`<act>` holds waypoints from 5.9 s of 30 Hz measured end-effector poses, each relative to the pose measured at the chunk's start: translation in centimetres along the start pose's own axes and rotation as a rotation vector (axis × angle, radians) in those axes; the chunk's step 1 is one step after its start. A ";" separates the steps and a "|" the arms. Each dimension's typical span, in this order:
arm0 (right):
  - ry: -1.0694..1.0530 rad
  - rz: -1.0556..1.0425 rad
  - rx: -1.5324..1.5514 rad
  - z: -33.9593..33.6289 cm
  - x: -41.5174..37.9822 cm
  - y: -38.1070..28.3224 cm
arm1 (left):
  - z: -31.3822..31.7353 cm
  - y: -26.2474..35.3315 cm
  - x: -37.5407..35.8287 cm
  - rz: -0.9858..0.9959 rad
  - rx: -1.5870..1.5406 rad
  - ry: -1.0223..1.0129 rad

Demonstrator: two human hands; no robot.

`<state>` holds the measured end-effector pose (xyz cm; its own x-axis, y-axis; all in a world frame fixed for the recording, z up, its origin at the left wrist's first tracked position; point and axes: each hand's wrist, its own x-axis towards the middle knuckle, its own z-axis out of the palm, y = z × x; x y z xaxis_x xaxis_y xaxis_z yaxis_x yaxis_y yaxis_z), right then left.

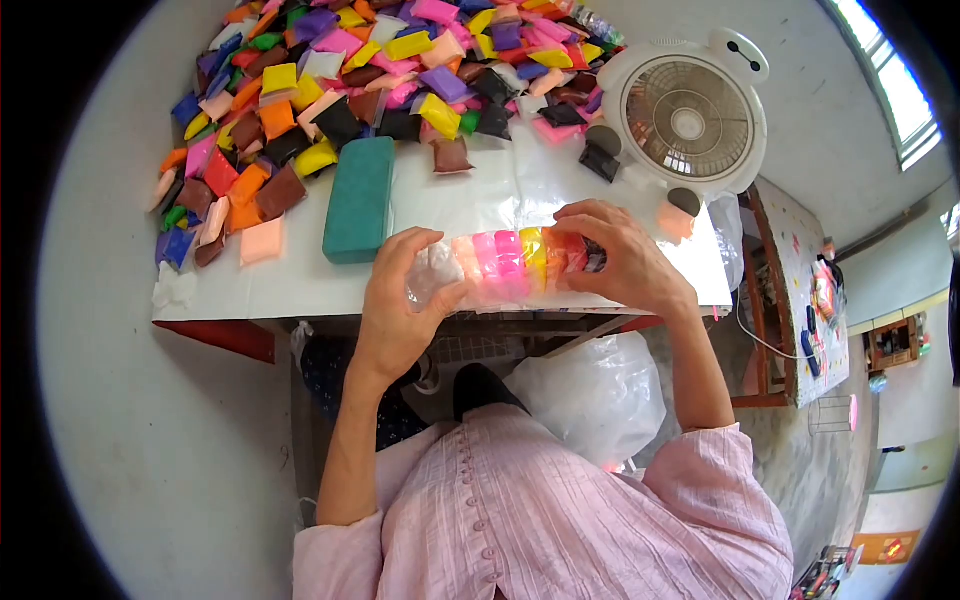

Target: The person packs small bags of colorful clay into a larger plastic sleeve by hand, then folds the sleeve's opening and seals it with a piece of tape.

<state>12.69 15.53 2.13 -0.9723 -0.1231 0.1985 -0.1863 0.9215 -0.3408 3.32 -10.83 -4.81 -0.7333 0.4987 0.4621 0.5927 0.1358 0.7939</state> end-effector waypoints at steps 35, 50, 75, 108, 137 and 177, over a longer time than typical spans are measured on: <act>0.205 -0.267 0.047 4.8 1.7 -4.3 | -1.6 -0.4 -2.1 -0.136 -0.182 0.185; 0.194 -0.235 0.018 5.1 1.8 -4.5 | -1.9 -2.3 0.0 0.173 0.075 0.035; 0.204 -0.214 0.025 5.5 2.1 -5.0 | -1.5 -0.4 1.0 -0.498 -0.235 0.031; 0.191 -0.205 0.020 5.3 1.7 -5.1 | -0.2 -0.7 0.9 -0.602 -0.467 0.170; 0.218 -0.231 0.067 5.5 1.4 -4.4 | 0.3 -0.7 1.4 -0.413 0.136 0.068; 0.176 -0.202 0.068 5.1 1.4 -4.7 | -1.5 0.2 1.2 -0.593 -0.354 -0.097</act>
<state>11.49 9.13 -0.72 -0.8763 -0.2305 0.4231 -0.3885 0.8574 -0.3376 2.04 -11.47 -3.55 -0.8567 0.5032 -0.1132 -0.0545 0.1298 0.9900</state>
